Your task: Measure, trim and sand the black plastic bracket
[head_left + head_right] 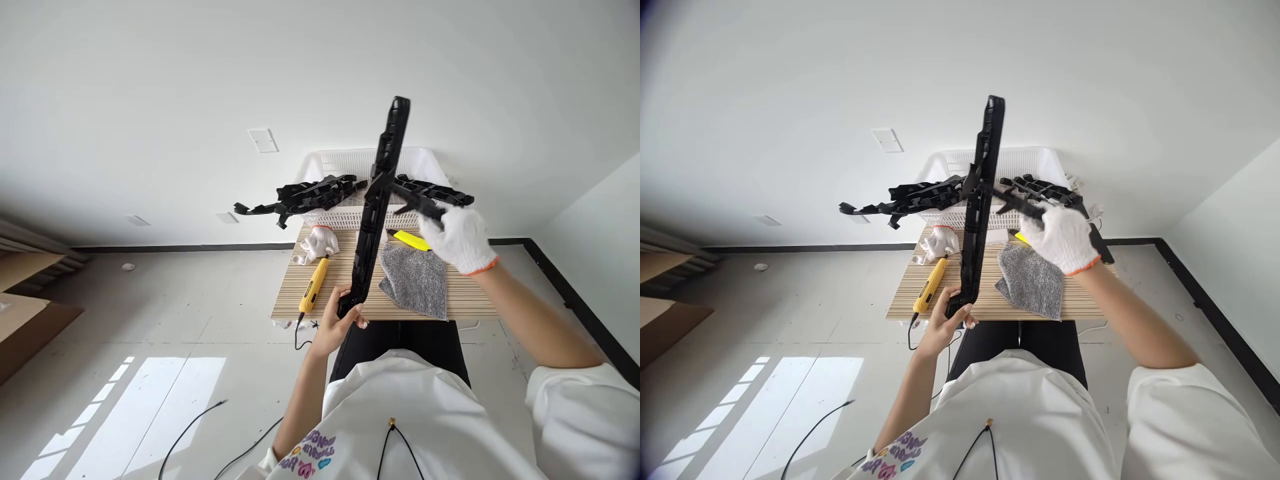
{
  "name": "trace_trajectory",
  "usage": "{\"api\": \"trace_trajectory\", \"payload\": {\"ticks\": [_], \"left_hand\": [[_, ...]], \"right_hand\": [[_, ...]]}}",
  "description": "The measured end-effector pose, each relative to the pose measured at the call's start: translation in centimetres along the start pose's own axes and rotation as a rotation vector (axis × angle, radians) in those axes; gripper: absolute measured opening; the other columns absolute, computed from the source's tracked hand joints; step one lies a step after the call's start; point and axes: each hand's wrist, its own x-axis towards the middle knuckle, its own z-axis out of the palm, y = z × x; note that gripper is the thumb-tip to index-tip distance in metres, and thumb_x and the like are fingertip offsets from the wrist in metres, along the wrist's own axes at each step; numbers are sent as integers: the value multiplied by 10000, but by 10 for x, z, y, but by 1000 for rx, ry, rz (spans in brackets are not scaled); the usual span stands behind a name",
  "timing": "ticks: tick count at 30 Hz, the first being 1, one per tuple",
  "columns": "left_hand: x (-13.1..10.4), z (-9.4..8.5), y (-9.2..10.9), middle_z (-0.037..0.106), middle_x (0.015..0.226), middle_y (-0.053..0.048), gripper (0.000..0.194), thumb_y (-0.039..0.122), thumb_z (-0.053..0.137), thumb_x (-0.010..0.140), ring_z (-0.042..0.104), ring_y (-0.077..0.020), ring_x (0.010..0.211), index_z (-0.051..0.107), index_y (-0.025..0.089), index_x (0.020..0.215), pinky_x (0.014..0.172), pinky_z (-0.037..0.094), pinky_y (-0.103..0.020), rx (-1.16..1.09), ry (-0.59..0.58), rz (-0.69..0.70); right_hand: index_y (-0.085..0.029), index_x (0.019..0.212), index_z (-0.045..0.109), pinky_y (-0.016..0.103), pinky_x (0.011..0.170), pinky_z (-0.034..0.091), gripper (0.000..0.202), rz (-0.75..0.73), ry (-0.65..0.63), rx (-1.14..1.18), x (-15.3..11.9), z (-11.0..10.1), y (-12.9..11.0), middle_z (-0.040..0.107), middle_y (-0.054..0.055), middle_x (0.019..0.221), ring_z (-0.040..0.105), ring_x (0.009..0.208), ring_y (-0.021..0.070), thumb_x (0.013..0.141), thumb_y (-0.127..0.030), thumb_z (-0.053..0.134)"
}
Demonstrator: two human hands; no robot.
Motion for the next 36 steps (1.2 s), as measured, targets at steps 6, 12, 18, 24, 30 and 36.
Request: {"api": "trace_trajectory", "payload": {"ticks": [6, 12, 18, 24, 30, 36], "left_hand": [[7, 6, -4, 634, 857, 47, 464, 498, 721, 909, 600, -77, 544, 479, 248, 1216, 723, 651, -366, -49, 79, -28], [18, 6, -18, 646, 925, 29, 485, 506, 747, 896, 617, -78, 548, 489, 250, 1216, 706, 666, -374, -53, 104, -65], [32, 2, -20, 651, 972, 5, 473, 489, 738, 915, 706, -125, 695, 488, 249, 1238, 870, 657, -426, -23, 17, -38], [45, 7, -18, 644, 1086, -23, 434, 442, 728, 939, 753, -158, 878, 477, 251, 1237, 971, 613, -410, -91, 0, -2], [71, 22, -10, 678, 1114, -68, 417, 424, 750, 912, 689, -204, 1025, 543, 224, 1215, 948, 573, -379, 110, 39, 222], [72, 30, -12, 689, 1001, -27, 407, 442, 759, 906, 662, -164, 860, 556, 231, 1187, 810, 545, -304, 82, 66, 109]], "right_hand": [[-152, 974, 713, 304, 554, 254, 548, 136, -201, -32, -56, 64, 9, 652, 98, 650, 593, 571, 220, 990, -557, 345], [-191, 1422, 607, 313, 646, 332, 641, 34, -416, -250, -94, 103, 21, 676, 171, 1135, 626, 789, 231, 1041, -608, 304], [-386, 1607, 440, 464, 853, 466, 643, -65, -478, -264, -109, 112, 24, 458, 156, 1556, 550, 1113, 350, 1033, -648, 313], [-363, 1552, 528, 529, 986, 506, 558, 129, -405, 53, -90, 87, 0, 499, 99, 1558, 553, 1235, 363, 1048, -556, 383], [-250, 1638, 326, 423, 1100, 516, 728, 342, -339, 775, -79, 104, -86, 572, 97, 1519, 607, 1331, 262, 989, -523, 510], [-214, 1665, 260, 487, 1105, 519, 916, 372, -451, 848, -96, 118, -89, 621, 125, 1471, 641, 1313, 303, 902, -562, 629]]}}
